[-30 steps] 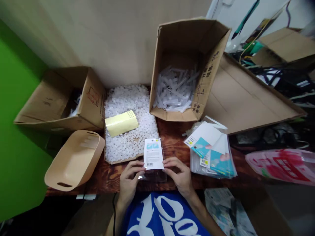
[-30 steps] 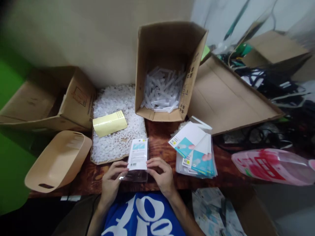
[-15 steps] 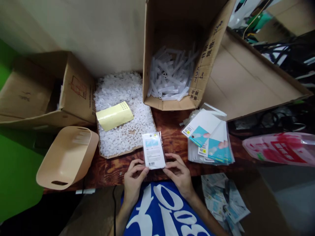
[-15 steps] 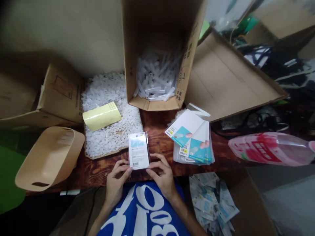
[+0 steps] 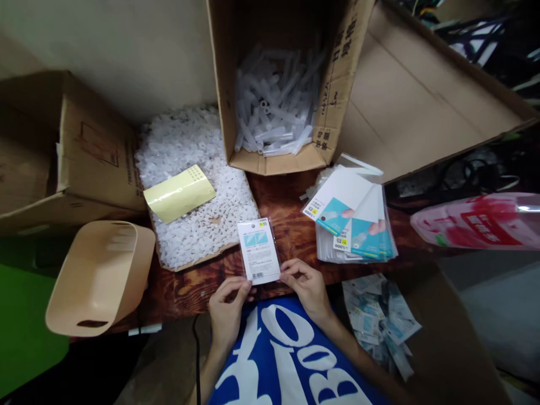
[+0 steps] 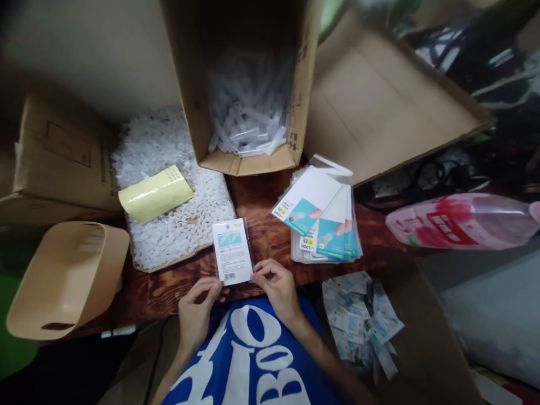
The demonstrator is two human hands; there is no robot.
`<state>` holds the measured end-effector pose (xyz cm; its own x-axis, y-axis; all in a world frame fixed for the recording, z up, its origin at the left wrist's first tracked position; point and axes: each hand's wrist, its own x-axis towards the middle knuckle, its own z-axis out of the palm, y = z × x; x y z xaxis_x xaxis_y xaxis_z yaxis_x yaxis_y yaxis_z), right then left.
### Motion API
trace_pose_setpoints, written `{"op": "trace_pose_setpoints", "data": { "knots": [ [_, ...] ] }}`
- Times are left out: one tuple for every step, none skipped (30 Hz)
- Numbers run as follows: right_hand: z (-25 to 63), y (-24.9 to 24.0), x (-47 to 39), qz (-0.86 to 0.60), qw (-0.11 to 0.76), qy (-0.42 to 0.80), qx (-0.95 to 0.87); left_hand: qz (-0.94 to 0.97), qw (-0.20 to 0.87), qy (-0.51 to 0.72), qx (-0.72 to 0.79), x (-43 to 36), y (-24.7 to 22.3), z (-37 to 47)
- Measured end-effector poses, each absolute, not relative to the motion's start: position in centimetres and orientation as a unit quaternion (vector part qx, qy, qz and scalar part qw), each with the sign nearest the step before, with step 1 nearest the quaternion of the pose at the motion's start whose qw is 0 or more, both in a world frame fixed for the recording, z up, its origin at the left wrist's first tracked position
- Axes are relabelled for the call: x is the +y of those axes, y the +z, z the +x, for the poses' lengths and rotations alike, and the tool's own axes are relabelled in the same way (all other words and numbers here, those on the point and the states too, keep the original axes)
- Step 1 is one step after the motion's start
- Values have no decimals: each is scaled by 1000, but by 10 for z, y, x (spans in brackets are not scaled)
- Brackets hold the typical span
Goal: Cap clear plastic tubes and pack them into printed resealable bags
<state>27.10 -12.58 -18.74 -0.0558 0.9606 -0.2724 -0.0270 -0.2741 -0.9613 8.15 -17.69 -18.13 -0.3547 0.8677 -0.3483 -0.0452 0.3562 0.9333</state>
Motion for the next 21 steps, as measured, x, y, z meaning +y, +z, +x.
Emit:
{"op": "trace_pose_setpoints", "data": {
  "knots": [
    [271,-187,-125,-541,424,588,-427,307,477,475,673,-177,-182,81],
    [270,-186,-125,-539,426,591,-422,306,478,473,674,-177,-182,81],
    [270,-186,-124,-537,429,594,-418,306,478,470,676,-176,-182,81],
    [269,-186,-124,-535,430,597,-415,304,478,468,678,-175,-182,80],
    [268,-186,-123,-534,432,599,-412,304,479,465,680,-175,-183,80],
    [268,-186,-123,-533,432,600,-411,303,480,462,681,-174,-183,80],
    [267,-186,-122,-533,433,601,-409,303,480,460,682,-174,-183,80],
    [266,-186,-122,-533,432,603,-407,307,478,458,683,-173,-183,80],
    [266,-186,-122,-534,431,604,-405,312,474,457,685,-173,-182,80],
    [265,-187,-123,-537,429,605,-402,318,467,456,688,-172,-182,80],
    [264,-187,-123,-541,427,604,-401,326,459,453,691,-172,-181,81],
    [264,-188,-123,-545,425,602,-400,332,453,450,695,-171,-181,81],
    [263,-189,-124,-551,423,598,-400,336,449,446,698,-171,-180,81],
    [263,-189,-124,-555,421,595,-401,337,448,441,701,-170,-179,82],
    [263,-190,-125,-558,419,592,-404,336,451,437,703,-169,-178,82],
    [263,-191,-125,-559,418,590,-407,334,454,433,704,-169,-178,83],
    [263,-191,-125,-559,417,587,-411,332,456,431,704,-168,-177,83],
    [263,-192,-125,-559,415,586,-416,330,459,431,704,-168,-177,83],
    [263,-192,-125,-559,413,584,-420,328,461,430,704,-168,-177,83],
    [263,-192,-125,-560,411,583,-422,326,464,428,704,-168,-177,83],
    [263,-192,-124,-563,409,582,-422,323,467,427,704,-167,-177,84]
  ]
}}
